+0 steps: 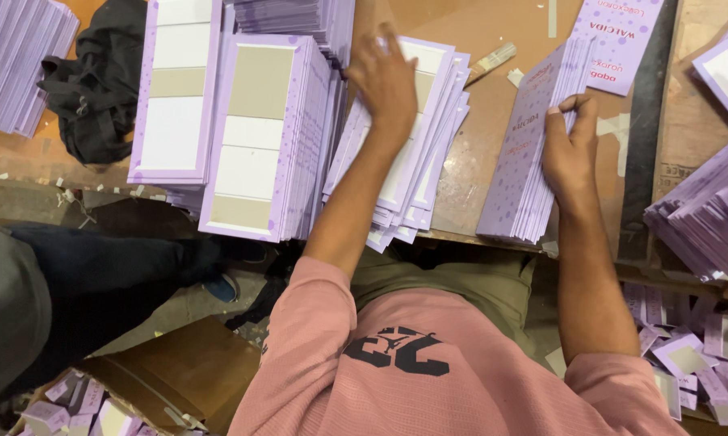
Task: The person repeatedly picks up small stacks of purple-bordered paper sheets from a table, aligns them, and places them into a growing pile. The person occasionally lifts and repositions the accumulated stack to maintain alignment.
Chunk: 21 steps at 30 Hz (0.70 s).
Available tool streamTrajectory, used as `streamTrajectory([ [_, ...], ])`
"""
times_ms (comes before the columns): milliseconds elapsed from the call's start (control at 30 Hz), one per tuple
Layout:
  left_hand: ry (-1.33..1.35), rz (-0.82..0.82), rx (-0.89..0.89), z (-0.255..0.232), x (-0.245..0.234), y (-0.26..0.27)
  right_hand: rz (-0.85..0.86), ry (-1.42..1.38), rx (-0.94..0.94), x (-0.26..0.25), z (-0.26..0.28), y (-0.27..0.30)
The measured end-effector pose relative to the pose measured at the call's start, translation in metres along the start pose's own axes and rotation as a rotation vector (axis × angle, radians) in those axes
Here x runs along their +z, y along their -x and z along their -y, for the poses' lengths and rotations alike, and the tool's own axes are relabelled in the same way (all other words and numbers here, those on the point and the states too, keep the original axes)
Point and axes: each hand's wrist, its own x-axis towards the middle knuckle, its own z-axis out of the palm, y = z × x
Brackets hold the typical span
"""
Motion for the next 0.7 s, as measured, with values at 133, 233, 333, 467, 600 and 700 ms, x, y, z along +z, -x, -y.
streamTrajectory([
  [133,0.738,0.323,0.183,-0.048,-0.013,0.036,0.057,-0.316,0.218,0.002,-0.011,-0.006],
  [233,1.188,0.8,0.128,-0.075,-0.032,0.074,0.102,-0.463,0.199,0.004,-0.017,-0.007],
  [333,1.342,0.787,0.109,-0.08,-0.047,0.083,0.109,-0.506,0.19,0.002,-0.019,-0.007],
  [467,1.413,0.822,0.075,-0.078,-0.051,0.082,0.121,-0.582,0.22,0.001,-0.018,-0.006],
  [600,1.375,0.776,0.1,-0.087,-0.043,0.081,0.12,-0.589,0.204,0.004,-0.017,-0.007],
  [700,1.427,0.772,0.051,-0.092,-0.038,0.082,0.115,-0.566,0.189,0.004,-0.017,-0.005],
])
